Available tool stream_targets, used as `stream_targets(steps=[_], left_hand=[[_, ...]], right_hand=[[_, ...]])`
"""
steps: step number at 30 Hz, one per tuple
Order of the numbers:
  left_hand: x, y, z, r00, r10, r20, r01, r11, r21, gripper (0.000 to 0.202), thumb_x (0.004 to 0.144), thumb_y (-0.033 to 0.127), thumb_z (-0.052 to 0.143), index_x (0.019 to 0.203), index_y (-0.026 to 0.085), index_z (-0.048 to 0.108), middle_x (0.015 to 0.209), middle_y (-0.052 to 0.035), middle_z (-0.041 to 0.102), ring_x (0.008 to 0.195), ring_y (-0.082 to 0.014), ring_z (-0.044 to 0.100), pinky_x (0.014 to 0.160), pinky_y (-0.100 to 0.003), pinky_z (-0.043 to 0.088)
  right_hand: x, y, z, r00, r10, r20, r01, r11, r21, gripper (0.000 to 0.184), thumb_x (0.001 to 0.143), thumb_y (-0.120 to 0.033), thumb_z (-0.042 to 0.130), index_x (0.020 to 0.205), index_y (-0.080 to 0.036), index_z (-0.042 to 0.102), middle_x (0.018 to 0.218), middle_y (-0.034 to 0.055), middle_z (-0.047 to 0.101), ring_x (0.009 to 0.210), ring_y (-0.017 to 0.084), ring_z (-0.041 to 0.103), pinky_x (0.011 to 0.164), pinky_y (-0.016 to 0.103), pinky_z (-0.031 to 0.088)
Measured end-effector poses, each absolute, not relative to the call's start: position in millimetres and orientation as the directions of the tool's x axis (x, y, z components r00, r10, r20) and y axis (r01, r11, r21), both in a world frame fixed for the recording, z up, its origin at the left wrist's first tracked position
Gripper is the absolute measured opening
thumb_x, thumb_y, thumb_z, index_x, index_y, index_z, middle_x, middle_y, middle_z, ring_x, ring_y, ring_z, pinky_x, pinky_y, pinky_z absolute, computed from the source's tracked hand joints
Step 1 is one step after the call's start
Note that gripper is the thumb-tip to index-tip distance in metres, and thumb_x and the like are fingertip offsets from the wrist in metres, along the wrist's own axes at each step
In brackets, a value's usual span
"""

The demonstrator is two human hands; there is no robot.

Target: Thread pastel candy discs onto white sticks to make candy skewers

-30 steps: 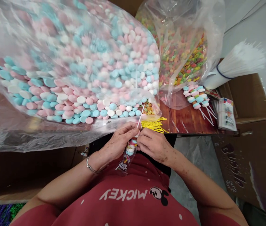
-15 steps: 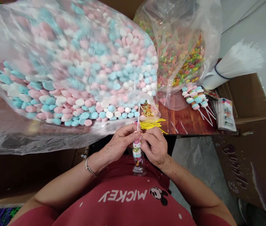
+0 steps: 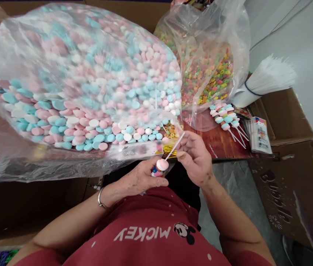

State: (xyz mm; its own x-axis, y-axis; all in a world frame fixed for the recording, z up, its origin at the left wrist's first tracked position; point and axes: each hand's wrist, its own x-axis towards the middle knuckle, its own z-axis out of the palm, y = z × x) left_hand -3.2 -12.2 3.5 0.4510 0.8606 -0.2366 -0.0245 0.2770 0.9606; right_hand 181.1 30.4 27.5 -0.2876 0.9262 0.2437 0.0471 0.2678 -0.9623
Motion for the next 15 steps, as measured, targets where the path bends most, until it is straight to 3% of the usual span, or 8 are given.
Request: stream_targets(steps=[3,6,10,15], left_hand=[[-1.5,-12.8,0.0,0.452,0.864,-0.223,0.051,0.225,0.973,0.032,0.073,0.035,0.079,0.083,0.016,0.055,0.071,0.0041,0.051,0.064,-0.0099,0.042,0.059,-0.023,0.037],[0.5,-14.3,-2.5,0.361,0.913,-0.189,0.043,0.186,0.982,0.034,0.074,0.036,0.078,0.091,0.017,0.056,0.074,0.0043,0.053,0.065,-0.0107,0.043,0.062,-0.024,0.037],[1.2,-15.3,-5.1,0.282,0.952,-0.115,0.154,0.073,0.985,0.033,0.073,0.034,0.078,0.093,0.018,0.057,0.078,0.0038,0.058,0.068,-0.0117,0.047,0.063,-0.023,0.039],[6.9,-17.6,-21.7,0.353,0.934,-0.055,0.217,-0.024,0.976,0.036,0.080,0.035,0.071,0.109,0.020,0.054,0.090,-0.0008,0.067,0.077,-0.0162,0.060,0.072,-0.028,0.048]], right_hand=[[182.9,33.2,38.2,-0.378,0.917,0.124,0.056,0.157,-0.986,0.018,0.093,-0.039,0.057,0.093,-0.022,0.055,0.075,-0.0027,0.055,0.056,0.008,0.047,0.053,0.023,0.040],[185.5,31.0,40.6,-0.322,0.941,0.106,0.114,0.150,-0.982,0.016,0.096,-0.033,0.050,0.084,-0.022,0.051,0.064,-0.0055,0.049,0.051,0.008,0.043,0.050,0.023,0.036],[188.2,26.5,41.7,-0.321,0.934,0.158,0.259,0.247,-0.934,0.015,0.096,-0.025,0.045,0.081,-0.022,0.050,0.063,-0.0055,0.047,0.054,0.009,0.042,0.054,0.023,0.036],[181.9,23.8,39.4,-0.592,0.758,0.273,0.227,0.482,-0.846,0.014,0.093,-0.019,0.043,0.080,-0.021,0.049,0.070,-0.0027,0.053,0.063,0.010,0.048,0.061,0.023,0.040]])
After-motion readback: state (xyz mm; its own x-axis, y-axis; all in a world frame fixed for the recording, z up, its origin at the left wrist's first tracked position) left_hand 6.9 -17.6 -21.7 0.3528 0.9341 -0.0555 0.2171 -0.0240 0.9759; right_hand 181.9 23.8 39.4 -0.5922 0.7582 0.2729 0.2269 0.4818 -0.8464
